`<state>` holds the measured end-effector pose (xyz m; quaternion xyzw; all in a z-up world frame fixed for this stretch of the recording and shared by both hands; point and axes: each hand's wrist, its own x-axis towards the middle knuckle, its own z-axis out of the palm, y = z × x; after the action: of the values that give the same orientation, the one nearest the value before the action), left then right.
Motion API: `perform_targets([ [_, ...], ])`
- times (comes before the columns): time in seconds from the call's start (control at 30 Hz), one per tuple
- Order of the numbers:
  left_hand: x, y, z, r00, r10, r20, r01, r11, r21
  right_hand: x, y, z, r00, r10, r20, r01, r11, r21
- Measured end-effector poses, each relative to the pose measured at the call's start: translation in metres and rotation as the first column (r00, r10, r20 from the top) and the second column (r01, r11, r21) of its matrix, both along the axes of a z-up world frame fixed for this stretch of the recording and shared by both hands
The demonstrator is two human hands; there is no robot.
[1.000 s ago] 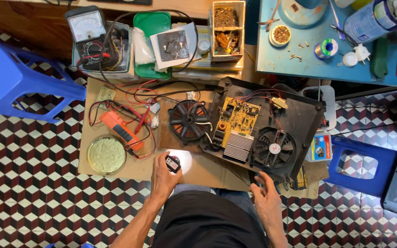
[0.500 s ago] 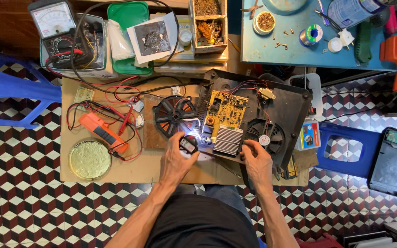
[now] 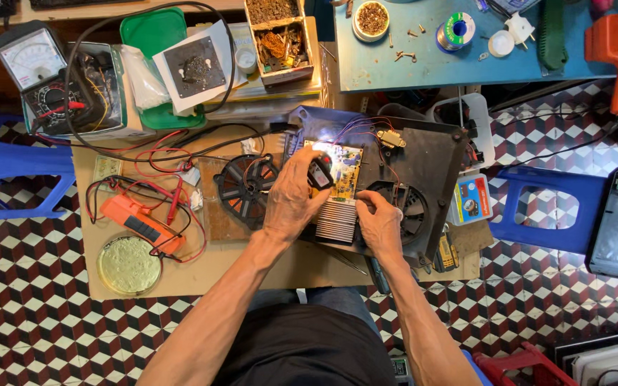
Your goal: The person uses a handheld orange light to illuminate a circuit board and then manipulates components on the board with both hands. They handle a heatsink and a copper coil, adjusting their positions on the board.
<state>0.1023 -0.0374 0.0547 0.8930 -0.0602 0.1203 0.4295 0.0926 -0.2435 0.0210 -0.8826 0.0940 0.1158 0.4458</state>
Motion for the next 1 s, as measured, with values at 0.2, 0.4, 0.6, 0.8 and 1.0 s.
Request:
perform_targets([
  [0.2,-0.059,-0.003,-0.010,0.987,-0.017,-0.160,0.015,1.000,-0.012,0.004,-0.001,-0.008,0.992,0.001,-0.125,0.002,1.000,0.026],
  [0.4,-0.120,0.017,-0.018,0.958,-0.030,-0.285,0.035,0.999,0.013,0.009,0.003,-0.007,0.992,0.028,-0.123,-0.029,1.000,-0.008],
  [0.6,-0.110,0.017,-0.027,0.854,0.235,-0.464,-0.328,0.936,-0.131,0.009,0.005,-0.010,0.997,-0.015,-0.077,0.021,0.996,0.082],
  [0.8,-0.070,0.020,-0.047,0.735,0.228,-0.639,-0.615,0.622,-0.485,-0.012,0.008,-0.013,0.981,-0.085,-0.177,0.130,0.957,0.261],
  [1.0,-0.063,0.011,-0.054,0.580,-0.050,-0.813,-0.766,0.306,-0.565,-0.037,0.040,0.000,0.961,0.056,-0.270,0.074,0.891,0.448],
])
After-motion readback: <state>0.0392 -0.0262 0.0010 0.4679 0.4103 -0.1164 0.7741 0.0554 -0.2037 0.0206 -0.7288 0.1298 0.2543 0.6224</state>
